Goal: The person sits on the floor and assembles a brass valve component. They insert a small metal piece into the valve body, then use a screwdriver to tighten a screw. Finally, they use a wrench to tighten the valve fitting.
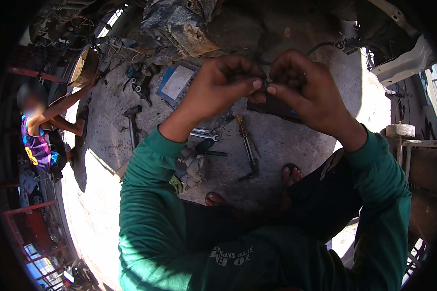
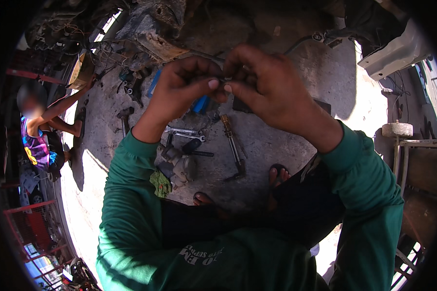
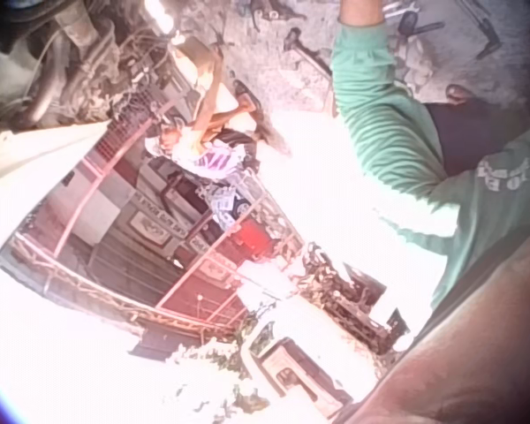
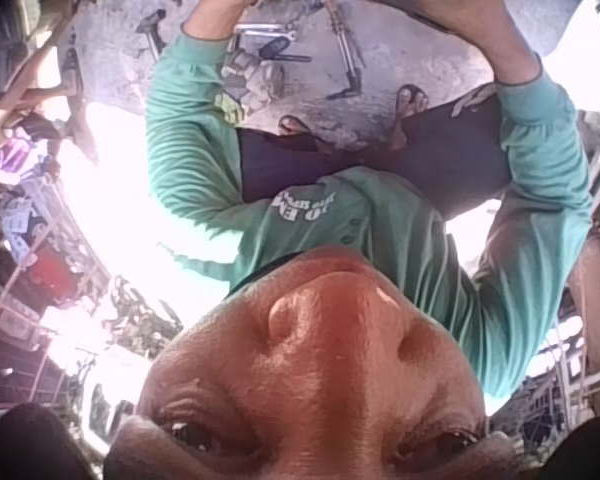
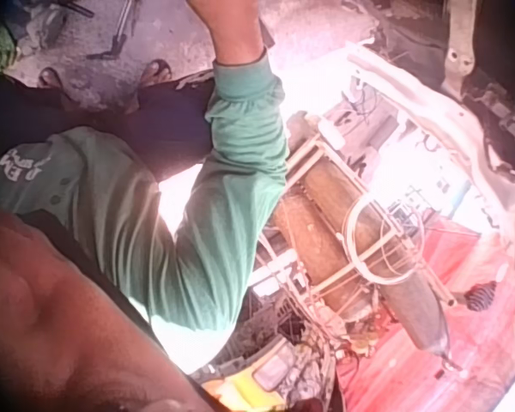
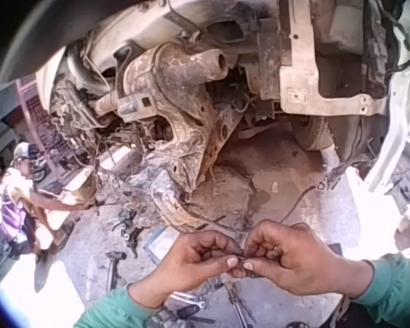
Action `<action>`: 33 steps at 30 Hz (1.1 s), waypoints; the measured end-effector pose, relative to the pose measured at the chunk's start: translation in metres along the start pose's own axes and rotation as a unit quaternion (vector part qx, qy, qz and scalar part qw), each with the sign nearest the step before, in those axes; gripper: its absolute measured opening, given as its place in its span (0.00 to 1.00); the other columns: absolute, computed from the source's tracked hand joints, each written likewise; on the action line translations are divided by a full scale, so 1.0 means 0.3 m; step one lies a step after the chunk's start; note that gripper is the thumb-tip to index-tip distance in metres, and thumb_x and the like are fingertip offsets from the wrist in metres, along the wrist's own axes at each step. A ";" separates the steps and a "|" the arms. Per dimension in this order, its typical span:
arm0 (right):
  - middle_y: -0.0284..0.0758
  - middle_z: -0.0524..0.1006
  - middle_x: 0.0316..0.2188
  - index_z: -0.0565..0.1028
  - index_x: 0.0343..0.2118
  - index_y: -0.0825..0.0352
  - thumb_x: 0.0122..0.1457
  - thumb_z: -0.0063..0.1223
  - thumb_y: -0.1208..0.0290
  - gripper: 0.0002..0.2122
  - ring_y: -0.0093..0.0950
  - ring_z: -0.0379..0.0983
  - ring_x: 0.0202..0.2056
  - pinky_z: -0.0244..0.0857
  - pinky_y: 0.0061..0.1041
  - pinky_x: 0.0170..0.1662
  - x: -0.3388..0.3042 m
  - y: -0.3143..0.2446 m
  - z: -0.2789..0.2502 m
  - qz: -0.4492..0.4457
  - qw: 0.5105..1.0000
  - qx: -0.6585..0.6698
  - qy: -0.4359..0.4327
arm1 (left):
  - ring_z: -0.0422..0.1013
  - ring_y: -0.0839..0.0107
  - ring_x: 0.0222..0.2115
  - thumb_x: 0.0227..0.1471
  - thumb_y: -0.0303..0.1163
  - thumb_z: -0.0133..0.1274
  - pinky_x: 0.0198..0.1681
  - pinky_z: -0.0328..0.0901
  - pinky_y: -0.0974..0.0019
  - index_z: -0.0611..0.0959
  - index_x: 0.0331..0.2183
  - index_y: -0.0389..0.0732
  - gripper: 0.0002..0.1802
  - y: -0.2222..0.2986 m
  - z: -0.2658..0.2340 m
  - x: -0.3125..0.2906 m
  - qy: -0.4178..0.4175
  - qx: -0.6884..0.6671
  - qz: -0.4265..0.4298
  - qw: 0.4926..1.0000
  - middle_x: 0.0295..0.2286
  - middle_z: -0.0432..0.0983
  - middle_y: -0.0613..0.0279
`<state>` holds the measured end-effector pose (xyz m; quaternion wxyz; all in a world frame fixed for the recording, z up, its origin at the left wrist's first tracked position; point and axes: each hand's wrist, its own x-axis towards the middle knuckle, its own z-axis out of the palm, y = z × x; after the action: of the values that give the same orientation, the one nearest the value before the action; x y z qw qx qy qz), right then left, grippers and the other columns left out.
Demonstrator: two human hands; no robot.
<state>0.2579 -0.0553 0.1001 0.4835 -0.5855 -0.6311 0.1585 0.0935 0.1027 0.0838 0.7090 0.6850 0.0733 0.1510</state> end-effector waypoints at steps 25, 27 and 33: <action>0.41 0.79 0.22 0.79 0.33 0.70 0.60 0.59 0.70 0.07 0.30 0.77 0.24 0.67 0.29 0.29 -0.004 0.016 -0.006 0.039 0.997 -0.073 0.004 | 0.82 0.62 0.33 0.59 0.23 0.57 0.37 0.78 0.66 0.78 0.42 0.25 0.11 -0.015 0.008 -0.006 0.058 0.002 0.035 0.998 0.34 0.80 0.51; 0.41 0.78 0.22 0.78 0.33 0.70 0.61 0.58 0.69 0.08 0.30 0.77 0.24 0.67 0.30 0.29 -0.004 0.009 -0.003 0.052 0.998 -0.045 0.005 | 0.82 0.63 0.34 0.59 0.23 0.57 0.38 0.78 0.66 0.78 0.42 0.26 0.11 -0.013 0.008 -0.008 0.055 0.005 0.041 0.998 0.34 0.80 0.52; 0.41 0.77 0.22 0.78 0.34 0.70 0.62 0.57 0.67 0.10 0.30 0.75 0.24 0.65 0.31 0.29 0.001 0.005 -0.008 0.069 0.997 -0.015 -0.026 | 0.81 0.65 0.35 0.58 0.23 0.57 0.39 0.77 0.67 0.78 0.42 0.26 0.12 -0.011 -0.007 -0.012 0.046 0.028 0.047 0.997 0.35 0.81 0.53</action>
<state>0.2608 -0.0555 0.1004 0.4455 -0.6307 -0.6041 0.1972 0.0897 0.1035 0.0799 0.6774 0.6998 0.0774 0.2133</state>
